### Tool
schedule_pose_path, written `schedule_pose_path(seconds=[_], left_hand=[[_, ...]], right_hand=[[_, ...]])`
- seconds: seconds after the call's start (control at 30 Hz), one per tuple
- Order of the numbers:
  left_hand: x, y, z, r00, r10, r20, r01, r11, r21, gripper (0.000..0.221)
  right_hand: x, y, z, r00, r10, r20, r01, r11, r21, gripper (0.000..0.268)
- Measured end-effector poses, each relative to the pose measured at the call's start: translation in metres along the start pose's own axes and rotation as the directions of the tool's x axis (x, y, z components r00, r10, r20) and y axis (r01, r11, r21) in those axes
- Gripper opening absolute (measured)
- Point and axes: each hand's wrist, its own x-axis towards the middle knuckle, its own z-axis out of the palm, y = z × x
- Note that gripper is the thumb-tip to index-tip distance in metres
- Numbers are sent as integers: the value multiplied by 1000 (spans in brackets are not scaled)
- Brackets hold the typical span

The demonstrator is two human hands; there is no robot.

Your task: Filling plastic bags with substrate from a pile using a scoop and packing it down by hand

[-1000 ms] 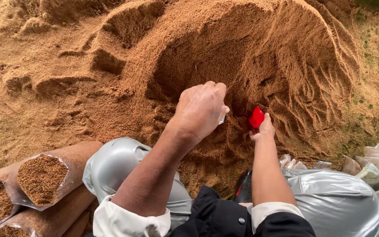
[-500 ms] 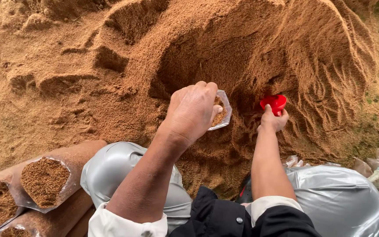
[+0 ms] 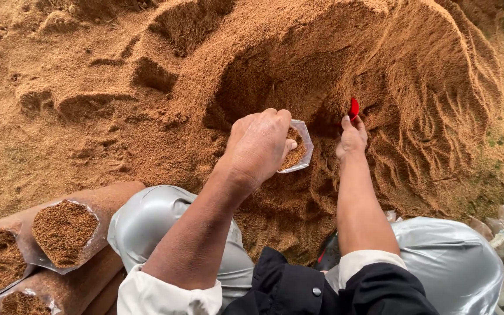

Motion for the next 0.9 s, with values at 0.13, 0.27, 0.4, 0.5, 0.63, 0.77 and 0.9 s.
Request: schedule_pose_path(seconds=[0.13,0.27,0.4,0.5,0.63,0.77,0.9], left_hand=[[3,1,8,998,-12,68,16,998,-61,23],[10,2,21,992,-60,109,59,998,9,21],[28,-13,51,988,-100,114,93,994,64,21],[40,-26,77,990,-132,53,128,989,78,23],[54,-51,115,987,-158,17,157,986,65,21],[68,-74,152,983,-182,-6,181,982,-54,25],[38,-38,106,977,-209,40,212,968,-134,38]], right_hand=[[-38,-39,0,981,151,120,-167,977,130,41],[-46,-53,-9,944,223,243,-268,948,171,34],[-80,-83,-7,919,211,333,-261,959,112,33],[-116,-104,-5,917,177,358,-213,975,63,31],[-172,-139,7,930,128,346,-141,990,11,30],[-210,-146,15,927,18,376,44,986,-158,31],[-259,-156,35,905,-167,392,325,866,-380,39]])
